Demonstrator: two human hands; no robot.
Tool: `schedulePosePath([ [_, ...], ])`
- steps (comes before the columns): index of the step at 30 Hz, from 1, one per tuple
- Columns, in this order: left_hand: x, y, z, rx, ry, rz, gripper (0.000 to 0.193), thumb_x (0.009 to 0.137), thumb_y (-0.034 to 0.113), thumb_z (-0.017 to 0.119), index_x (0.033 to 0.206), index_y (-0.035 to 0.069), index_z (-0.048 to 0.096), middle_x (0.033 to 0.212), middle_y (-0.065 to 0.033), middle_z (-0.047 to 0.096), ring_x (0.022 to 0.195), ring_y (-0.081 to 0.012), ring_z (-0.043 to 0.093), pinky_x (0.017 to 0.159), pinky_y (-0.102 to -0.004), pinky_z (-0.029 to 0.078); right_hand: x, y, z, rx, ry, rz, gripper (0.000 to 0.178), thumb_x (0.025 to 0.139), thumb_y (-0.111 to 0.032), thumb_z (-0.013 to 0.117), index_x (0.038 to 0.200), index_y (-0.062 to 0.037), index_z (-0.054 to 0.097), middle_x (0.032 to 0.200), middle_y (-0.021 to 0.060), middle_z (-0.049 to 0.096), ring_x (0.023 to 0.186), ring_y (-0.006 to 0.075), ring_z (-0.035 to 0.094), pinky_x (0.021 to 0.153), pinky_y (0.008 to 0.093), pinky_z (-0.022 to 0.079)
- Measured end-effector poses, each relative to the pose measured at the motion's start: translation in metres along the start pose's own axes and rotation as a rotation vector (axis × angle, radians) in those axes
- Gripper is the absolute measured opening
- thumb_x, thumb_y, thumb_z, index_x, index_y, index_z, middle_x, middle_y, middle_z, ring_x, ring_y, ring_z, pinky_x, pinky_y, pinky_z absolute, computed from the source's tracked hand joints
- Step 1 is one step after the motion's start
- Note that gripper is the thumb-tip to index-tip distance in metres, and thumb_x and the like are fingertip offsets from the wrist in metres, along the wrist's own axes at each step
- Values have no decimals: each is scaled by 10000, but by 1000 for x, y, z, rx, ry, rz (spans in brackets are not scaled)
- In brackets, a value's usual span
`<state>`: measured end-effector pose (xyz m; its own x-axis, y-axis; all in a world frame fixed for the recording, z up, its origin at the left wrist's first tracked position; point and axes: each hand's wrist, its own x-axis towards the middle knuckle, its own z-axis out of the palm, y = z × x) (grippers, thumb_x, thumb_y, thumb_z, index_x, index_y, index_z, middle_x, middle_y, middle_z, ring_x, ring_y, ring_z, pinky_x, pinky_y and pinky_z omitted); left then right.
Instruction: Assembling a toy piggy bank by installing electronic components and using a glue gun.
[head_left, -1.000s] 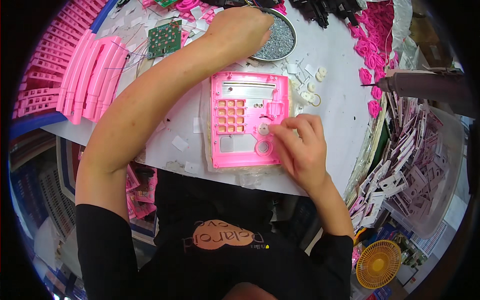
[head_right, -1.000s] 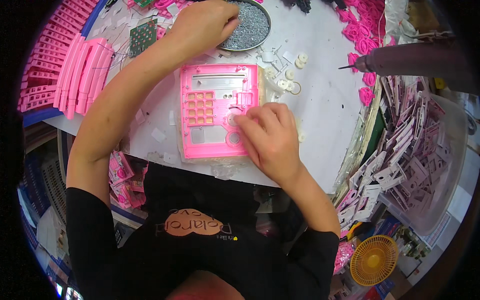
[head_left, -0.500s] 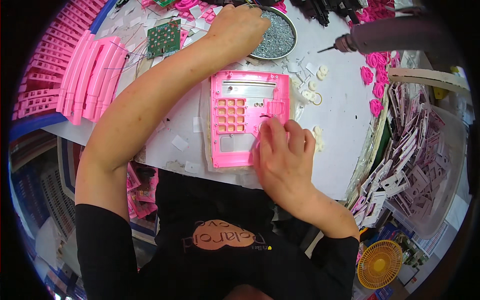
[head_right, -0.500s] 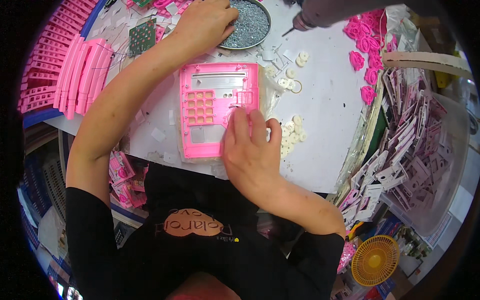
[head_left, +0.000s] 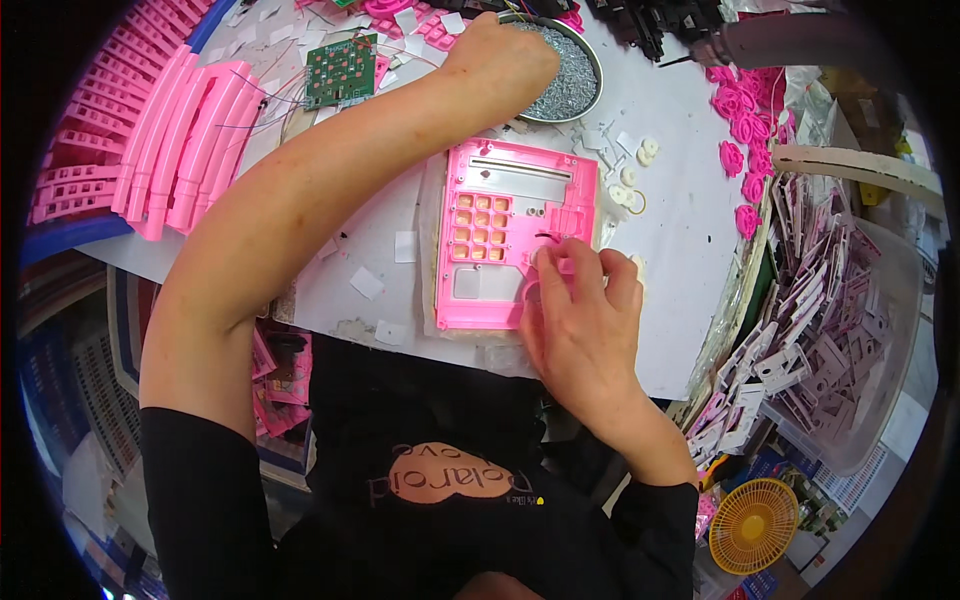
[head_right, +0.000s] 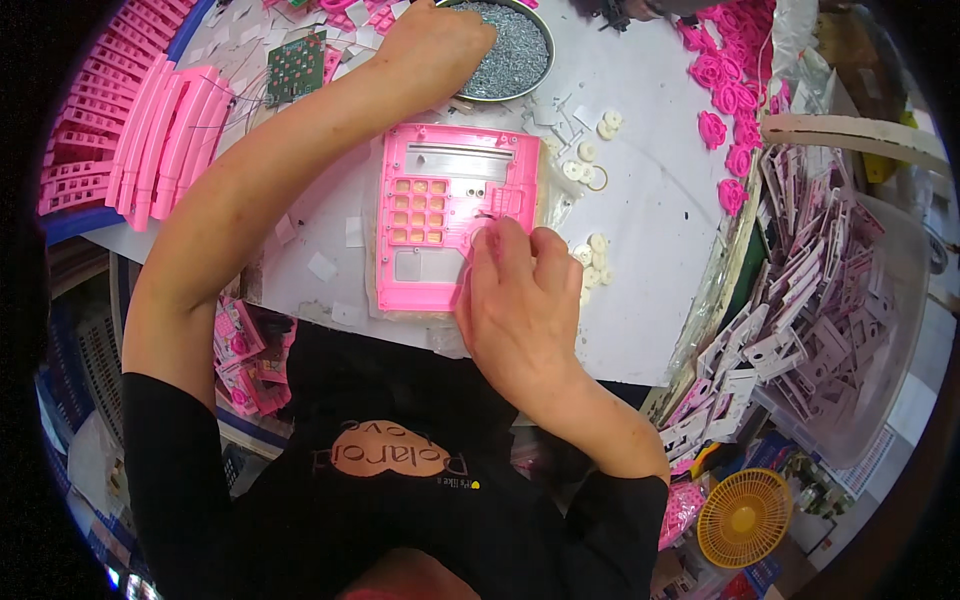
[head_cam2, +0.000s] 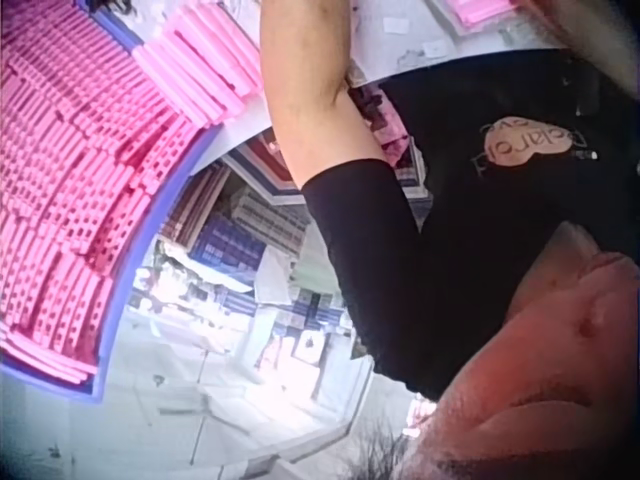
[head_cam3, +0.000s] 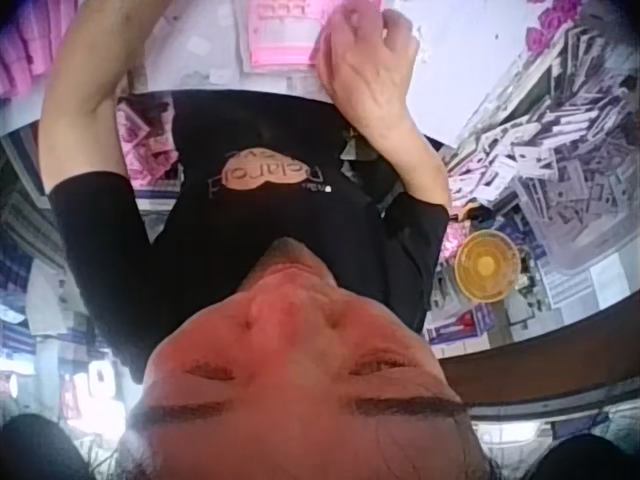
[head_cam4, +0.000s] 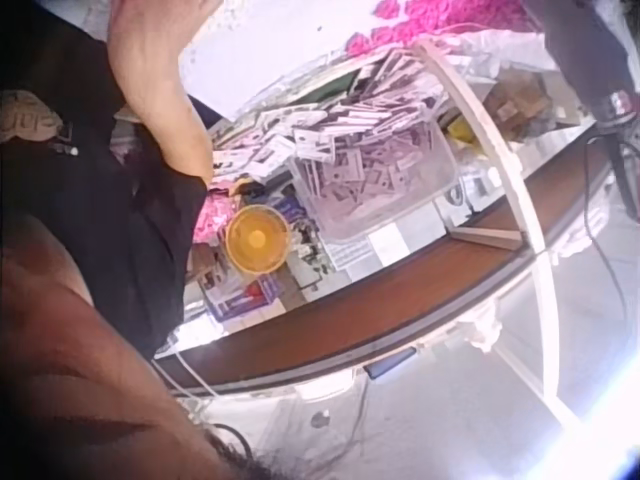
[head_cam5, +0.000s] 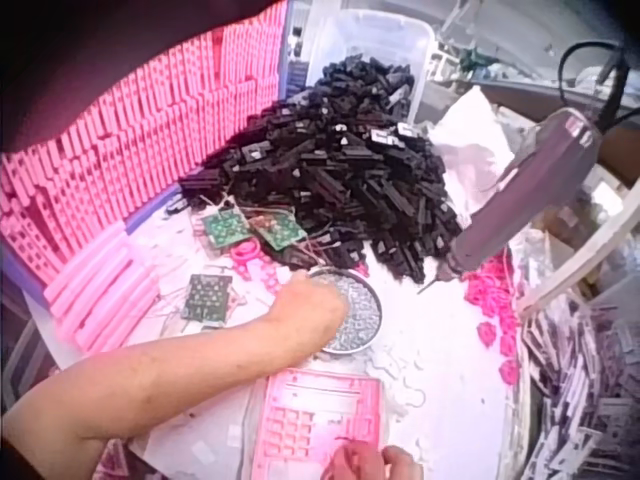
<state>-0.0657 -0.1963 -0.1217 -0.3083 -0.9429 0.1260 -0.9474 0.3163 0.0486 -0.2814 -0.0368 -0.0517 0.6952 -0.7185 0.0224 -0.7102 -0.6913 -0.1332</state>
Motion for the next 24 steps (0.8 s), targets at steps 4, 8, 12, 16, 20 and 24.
schedulePosePath([
  [4,-1,-1,8,-27,128,-14,115,832,94,633,828,111,746,875,-93,746,832,-286,719,766,-451,481,2,26,-13,142,148,-15,442,754,-105,726,1189,-57,660,1161,143,581,1027,336,526,853,449,433],
  [8,-5,-4,3,-73,209,-33,150,813,144,595,802,35,697,829,-164,681,822,-337,677,689,-473,500,12,105,-51,236,797,159,196,896,-2,631,1071,68,684,1210,139,660,1079,270,618,950,361,477],
  [12,8,5,-3,-78,72,-24,129,827,165,625,817,74,716,866,-129,710,838,-317,689,719,-465,489,71,165,-89,1119,1149,34,407,964,-97,575,1319,95,518,1242,230,624,1176,318,584,1036,426,456],
  [16,5,-6,11,-87,305,68,109,864,168,654,864,94,733,867,-93,725,812,-311,699,768,-461,500,94,170,-95,1246,640,-2,515,953,-150,600,1381,96,453,1073,205,660,1101,305,607,981,435,484],
  [20,-6,1,-17,-92,228,1,169,804,253,659,805,91,707,1019,-108,728,1073,-257,640,848,-423,461,93,150,-86,1294,239,-206,608,915,-196,662,1405,88,443,868,122,624,922,240,591,833,397,500],
  [24,-61,31,-39,-493,321,107,127,876,201,675,916,89,719,837,-104,684,853,-319,668,772,-463,493,78,108,-56,1592,219,-298,634,904,-223,710,1466,-124,434,773,53,562,721,161,495,659,361,458],
])
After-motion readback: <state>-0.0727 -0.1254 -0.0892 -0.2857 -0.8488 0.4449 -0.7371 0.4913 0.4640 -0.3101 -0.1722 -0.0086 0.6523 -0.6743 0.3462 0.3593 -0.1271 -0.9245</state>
